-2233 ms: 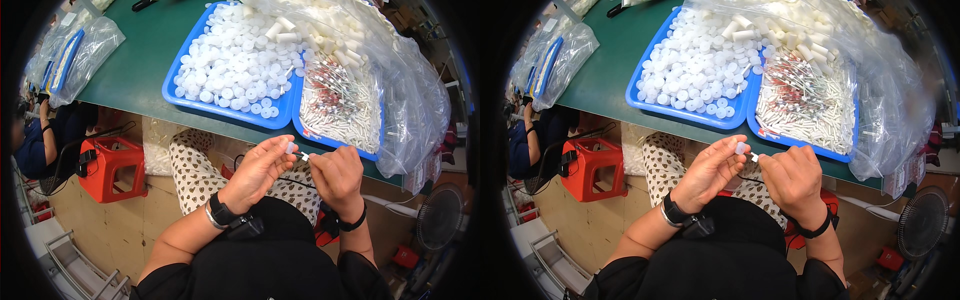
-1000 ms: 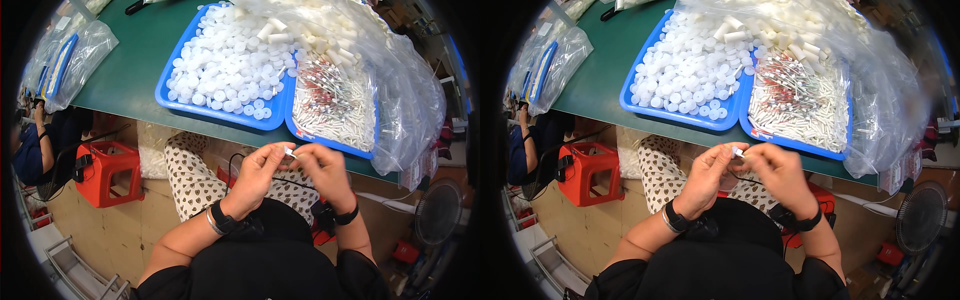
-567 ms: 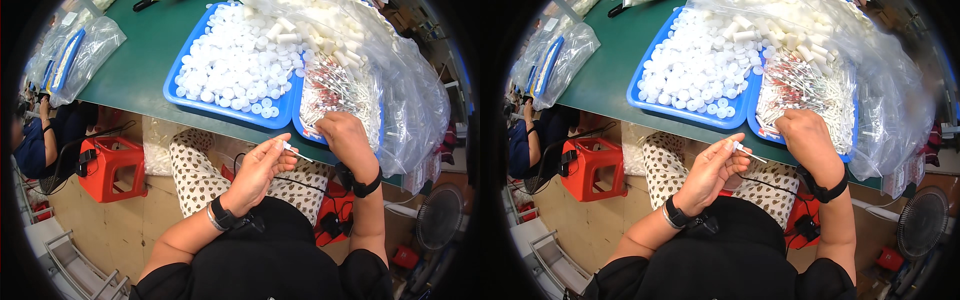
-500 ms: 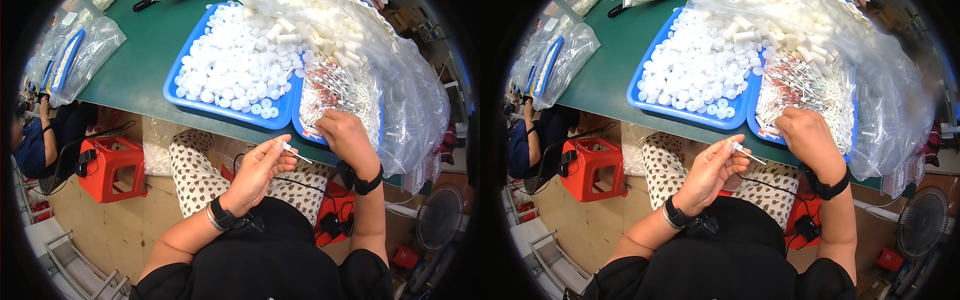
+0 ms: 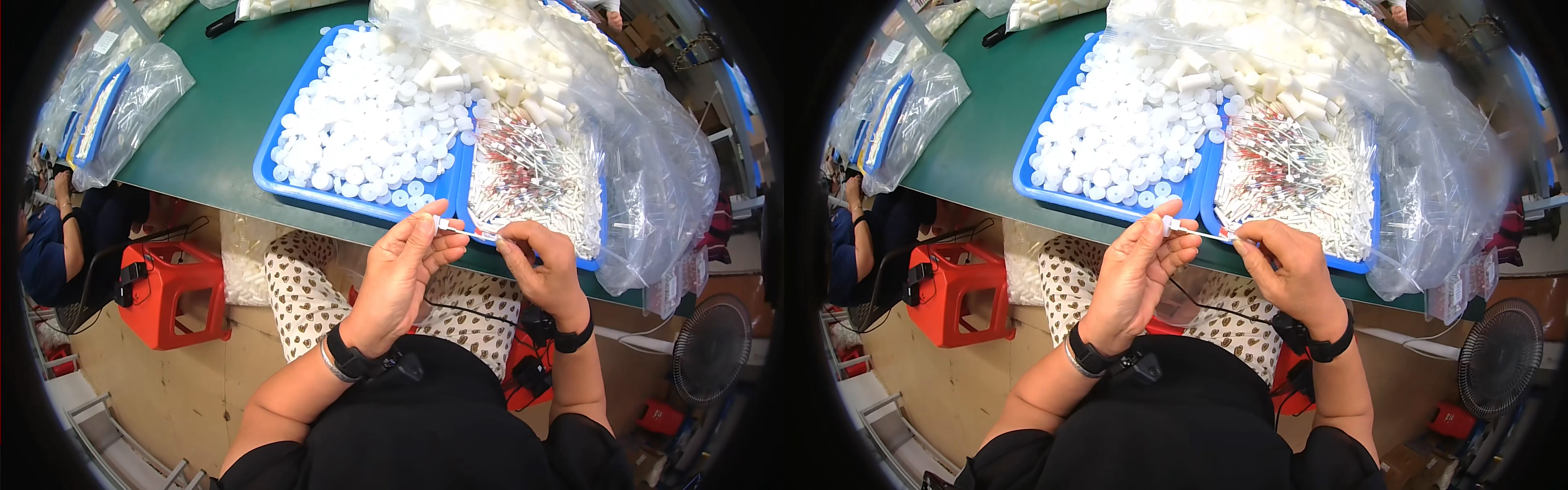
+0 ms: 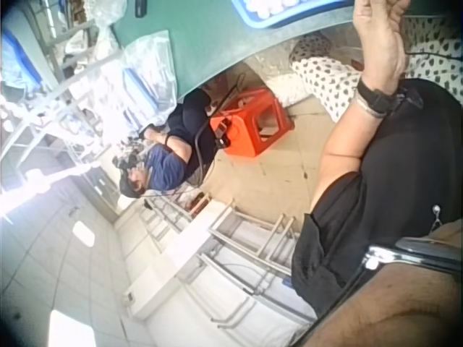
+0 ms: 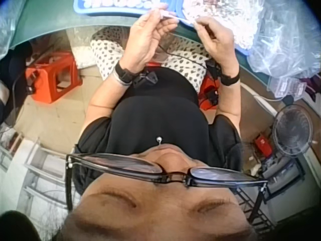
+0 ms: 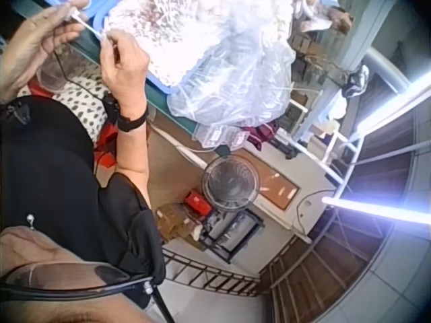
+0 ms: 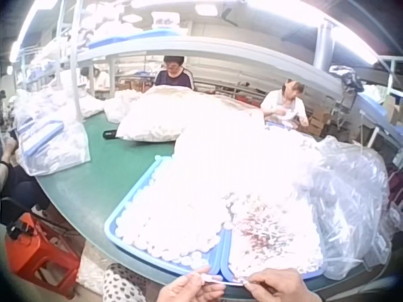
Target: The person sits at a table and repeatedly picks up small white plastic discs and thin metal rods from blue trays. They insert the metal rods into the center of the discs to assemble them. The person handles the components one at a time, performing the same insertion action continuously throughout the clip.
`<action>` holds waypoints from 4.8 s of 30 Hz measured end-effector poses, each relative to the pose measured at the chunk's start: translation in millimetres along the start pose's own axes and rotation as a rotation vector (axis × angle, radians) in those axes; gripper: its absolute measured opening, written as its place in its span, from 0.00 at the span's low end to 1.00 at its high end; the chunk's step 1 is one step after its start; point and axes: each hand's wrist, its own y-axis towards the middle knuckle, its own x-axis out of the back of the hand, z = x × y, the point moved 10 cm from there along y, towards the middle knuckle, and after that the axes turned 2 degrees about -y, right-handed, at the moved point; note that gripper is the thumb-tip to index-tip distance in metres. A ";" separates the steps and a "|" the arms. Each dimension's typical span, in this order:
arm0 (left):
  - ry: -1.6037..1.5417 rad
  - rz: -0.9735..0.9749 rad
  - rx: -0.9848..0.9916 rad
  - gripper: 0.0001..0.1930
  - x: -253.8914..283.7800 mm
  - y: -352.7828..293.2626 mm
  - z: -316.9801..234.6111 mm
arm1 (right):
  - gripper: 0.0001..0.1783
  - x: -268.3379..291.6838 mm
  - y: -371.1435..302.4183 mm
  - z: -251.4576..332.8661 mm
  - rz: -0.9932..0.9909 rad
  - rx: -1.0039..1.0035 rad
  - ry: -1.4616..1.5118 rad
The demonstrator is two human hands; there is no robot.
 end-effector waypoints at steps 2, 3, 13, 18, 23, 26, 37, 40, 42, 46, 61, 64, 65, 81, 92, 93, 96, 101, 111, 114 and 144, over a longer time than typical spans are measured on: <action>-0.002 0.004 0.012 0.23 -1.2 0.8 3.6 | 0.06 0.9 -2.3 2.9 -0.033 0.032 -0.004; -0.004 0.004 0.017 0.23 -1.2 0.6 5.2 | 0.06 0.8 -2.2 4.9 -0.029 0.040 -0.017; -0.021 -0.040 0.022 0.22 6.8 1.5 6.7 | 0.07 0.8 0.3 14.5 -0.031 0.095 -0.068; 0.004 -0.012 0.041 0.22 5.1 0.0 13.1 | 0.06 -4.6 3.1 26.1 -0.037 0.176 -0.081; 0.175 0.063 0.025 0.23 -5.8 -3.9 17.0 | 0.07 -41.7 -4.3 -11.4 0.200 -0.370 0.441; 0.205 0.104 -0.003 0.24 -12.8 -6.6 13.0 | 0.12 -53.3 -10.0 -17.7 0.324 -0.571 0.621; 0.119 0.109 0.067 0.20 -5.4 -5.9 17.3 | 0.08 75.8 91.5 -98.1 -0.188 -0.155 -0.687; 0.088 0.064 0.107 0.21 -0.8 -8.2 21.8 | 0.08 63.8 96.9 -133.4 -0.033 -0.293 -0.689; 0.084 0.043 0.114 0.21 3.8 -8.2 22.2 | 0.08 65.1 95.9 -128.8 -0.091 -0.302 -0.618; 0.098 0.026 0.133 0.21 7.0 -7.9 24.3 | 0.08 65.8 95.0 -141.7 -0.029 -0.312 -0.549; 0.147 0.114 0.030 0.21 -15.2 -5.4 0.7 | 0.13 81.4 23.3 -47.2 -0.200 -0.232 -0.221; 0.223 0.173 -0.027 0.21 -28.1 -8.7 -1.5 | 0.13 23.8 2.0 -6.7 0.016 -0.217 0.023; 0.250 0.195 -0.046 0.21 -31.8 -9.4 -0.8 | 0.14 10.5 -1.2 6.0 0.066 -0.163 0.095; 0.351 0.145 0.114 0.18 -3.6 -18.6 28.9 | 0.08 -48.9 -38.3 -5.6 0.294 -0.513 0.578; 0.810 0.331 -0.130 0.23 -33.9 -28.7 14.3 | 0.12 -53.4 -52.9 -17.0 0.349 -0.721 1.005; 0.661 0.286 -0.049 0.24 -27.4 -26.6 17.8 | 0.12 -51.5 -51.8 -15.4 0.349 -0.706 0.969; 0.318 0.154 0.175 0.21 -6.5 -22.6 31.6 | 0.07 14.4 -39.8 -36.8 0.126 -0.441 0.123; 0.075 0.148 0.288 0.08 -0.1 -24.6 40.1 | 0.13 118.0 -53.2 -69.7 -0.086 -0.349 -0.952; 0.009 0.201 0.397 0.13 -8.5 -21.8 48.5 | 0.12 123.2 -59.7 -110.8 0.120 -0.401 -0.943; 0.020 0.200 0.371 0.16 -9.3 -19.9 42.4 | 0.12 129.9 -55.0 -112.5 0.039 -0.462 -0.983; 0.510 0.383 -0.142 0.22 -16.6 -27.5 35.7 | 0.14 -58.2 -36.2 36.8 0.119 0.178 0.006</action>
